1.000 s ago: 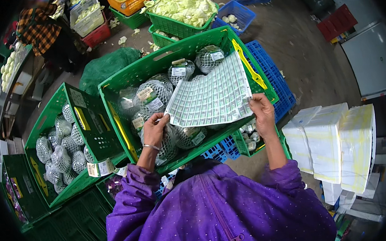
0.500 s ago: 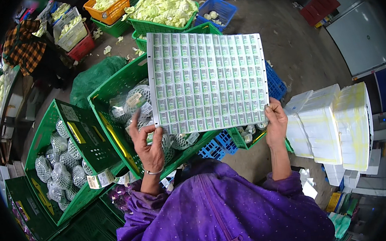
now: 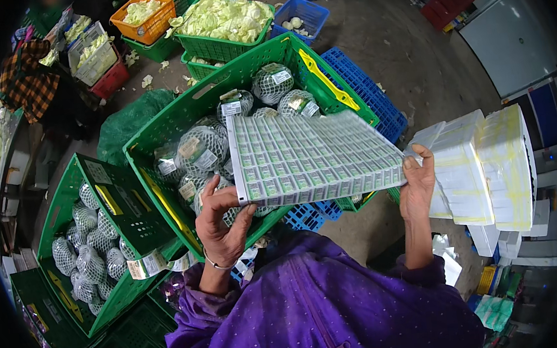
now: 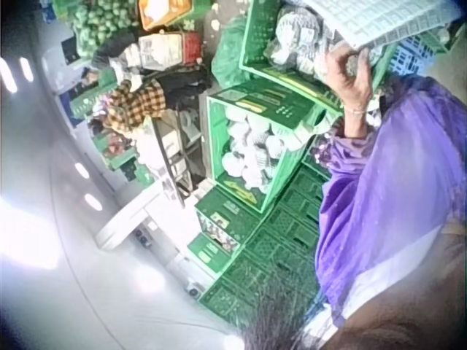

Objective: The person stands in a produce warehouse and applies adhesive labels to mesh bags of onions. They tear labels from a roll, peel off the backing, and stick them onto the bags, which are then placed into green plastic crates. The person repeats this process for multiple bags throughout the clip.

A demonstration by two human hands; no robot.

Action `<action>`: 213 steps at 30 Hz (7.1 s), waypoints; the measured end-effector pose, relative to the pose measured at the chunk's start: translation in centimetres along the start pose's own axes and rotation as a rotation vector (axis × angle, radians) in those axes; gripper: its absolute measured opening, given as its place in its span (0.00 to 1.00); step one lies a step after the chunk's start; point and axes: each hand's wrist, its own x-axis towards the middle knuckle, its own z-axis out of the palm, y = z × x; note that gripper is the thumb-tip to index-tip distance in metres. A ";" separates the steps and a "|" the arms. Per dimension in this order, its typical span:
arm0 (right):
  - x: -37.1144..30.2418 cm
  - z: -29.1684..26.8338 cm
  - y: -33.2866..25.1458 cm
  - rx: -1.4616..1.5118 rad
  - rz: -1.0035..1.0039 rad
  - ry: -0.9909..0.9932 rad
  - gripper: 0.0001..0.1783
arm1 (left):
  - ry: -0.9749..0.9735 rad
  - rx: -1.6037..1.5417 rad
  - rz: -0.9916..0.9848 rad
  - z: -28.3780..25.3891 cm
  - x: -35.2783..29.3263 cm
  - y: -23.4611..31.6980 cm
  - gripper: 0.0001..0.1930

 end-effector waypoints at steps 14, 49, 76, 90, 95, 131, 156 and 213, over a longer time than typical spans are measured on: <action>-0.7 -5.0 -12.7 -0.875 -0.029 -0.479 0.09 | -0.549 0.104 -0.197 2.8 -3.5 5.0 0.08; 2.5 10.8 8.2 -0.730 -0.422 -1.002 0.08 | 0.201 -0.238 -0.737 7.9 -2.7 -5.9 0.06; 0.5 10.4 6.4 -0.859 -0.288 -0.934 0.19 | 0.311 -0.278 -0.694 9.1 -0.9 -9.7 0.07; 18.6 12.2 24.9 -0.524 0.709 -0.534 0.11 | 0.343 -0.172 -0.757 7.3 -3.1 -8.7 0.06; 18.6 13.8 29.7 -0.654 0.624 -0.507 0.10 | 0.410 -0.168 -0.764 7.3 -3.9 -8.4 0.06; 8.8 12.0 11.6 -0.783 -0.388 -1.278 0.06 | 0.337 -0.175 -0.782 10.1 -0.9 -9.5 0.06; 24.9 7.9 27.3 -1.068 0.115 -0.557 0.16 | 0.381 -0.206 -0.828 10.1 -2.2 -9.8 0.06; 6.9 7.8 10.7 -0.695 -0.437 -1.107 0.07 | 0.260 -0.311 -0.822 9.8 -2.8 -9.6 0.07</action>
